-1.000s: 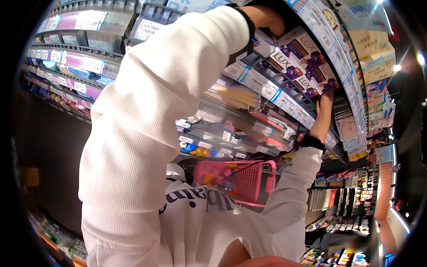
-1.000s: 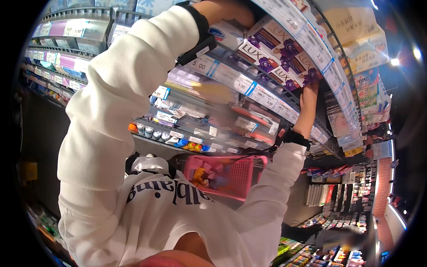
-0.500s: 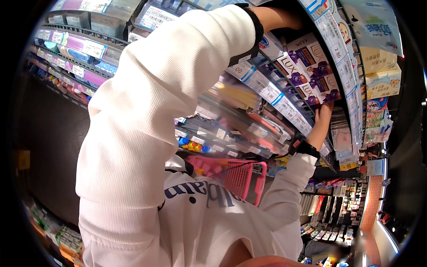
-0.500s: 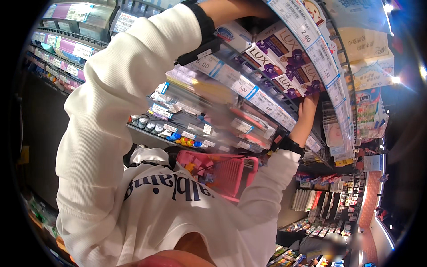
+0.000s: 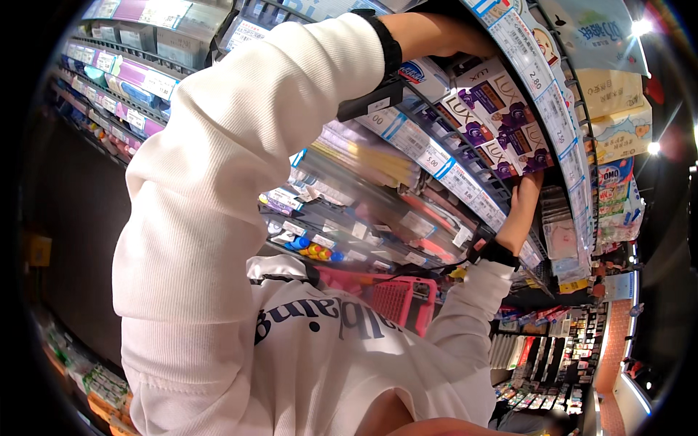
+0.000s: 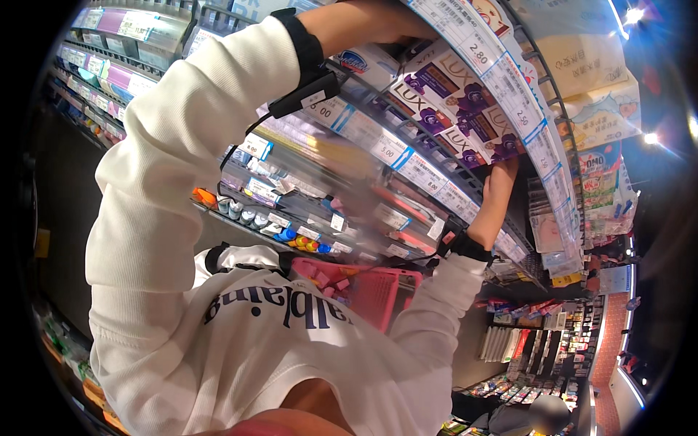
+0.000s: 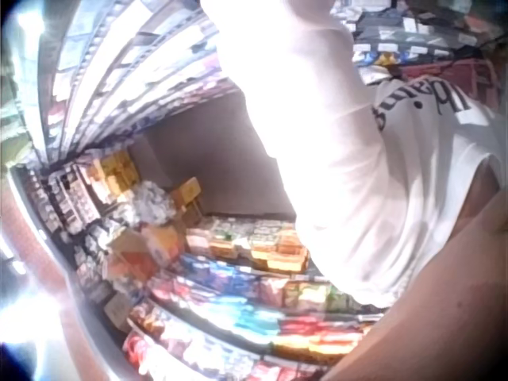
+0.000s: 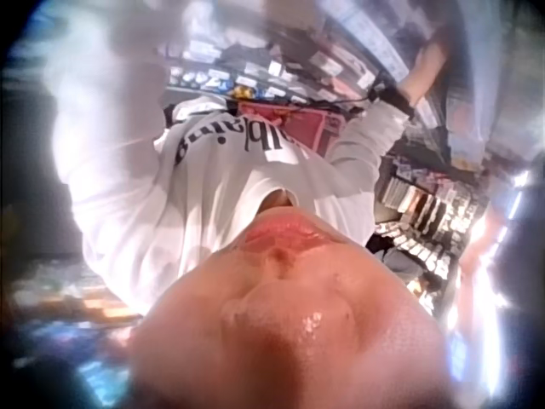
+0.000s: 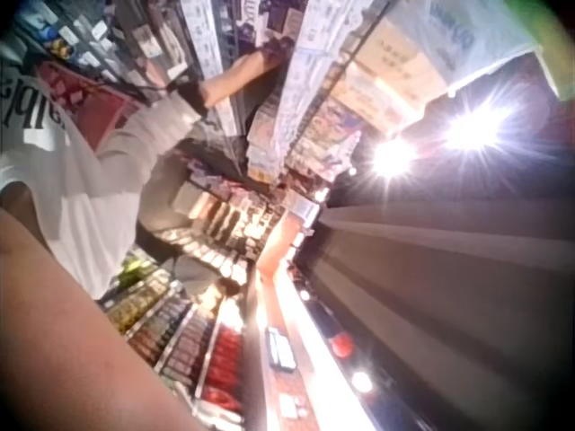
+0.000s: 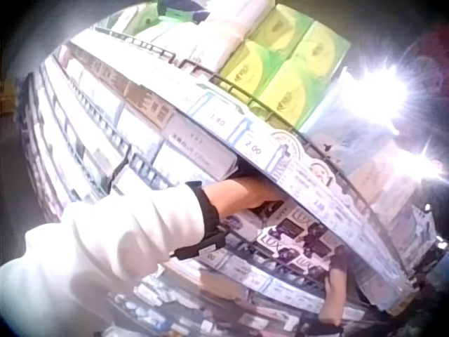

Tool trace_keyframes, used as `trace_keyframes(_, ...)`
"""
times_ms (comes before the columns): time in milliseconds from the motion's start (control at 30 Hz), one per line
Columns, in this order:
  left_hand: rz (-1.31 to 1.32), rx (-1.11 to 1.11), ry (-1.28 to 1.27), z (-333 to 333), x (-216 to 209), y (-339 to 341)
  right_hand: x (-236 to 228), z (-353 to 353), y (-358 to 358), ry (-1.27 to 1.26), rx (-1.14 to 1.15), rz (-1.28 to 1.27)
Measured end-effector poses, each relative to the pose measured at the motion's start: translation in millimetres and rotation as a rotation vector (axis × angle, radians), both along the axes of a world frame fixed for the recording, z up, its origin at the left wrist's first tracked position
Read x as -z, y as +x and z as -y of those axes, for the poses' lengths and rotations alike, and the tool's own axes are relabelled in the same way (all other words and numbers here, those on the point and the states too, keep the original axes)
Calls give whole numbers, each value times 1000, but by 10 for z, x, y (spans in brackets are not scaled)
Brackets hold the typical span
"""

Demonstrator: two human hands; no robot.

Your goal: The person repeatedly picks up bars of soap from a pink shopping basket and places them onto a store shelf. They handle the soap bars one at a time, arranging them in rows on the shelf.

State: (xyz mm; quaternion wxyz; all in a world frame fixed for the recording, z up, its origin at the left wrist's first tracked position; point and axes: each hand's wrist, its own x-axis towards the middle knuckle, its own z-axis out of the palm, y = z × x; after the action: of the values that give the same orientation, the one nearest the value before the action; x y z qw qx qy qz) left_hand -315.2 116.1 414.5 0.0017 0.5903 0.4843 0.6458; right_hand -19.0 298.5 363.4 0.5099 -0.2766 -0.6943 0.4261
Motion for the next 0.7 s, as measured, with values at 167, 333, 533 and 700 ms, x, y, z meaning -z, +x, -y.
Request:
trace_keyframes(167, -80, -100, 222, -81, 186, -87, -169, 130, -175, -238, -127, -168)
trace_keyframes(333, -13, 20, 121, -51, 190, -11, -79, 53, -76, -429, -745, -286)
trace_keyframes(533, 227, 299, -147, 12, 121, -62, -138, 361, -612, -347, -177, -535)
trace_keyframes(700, 365, 506, -336, -51, 97, 4, -173, 407, -449, -205, -162, -490)
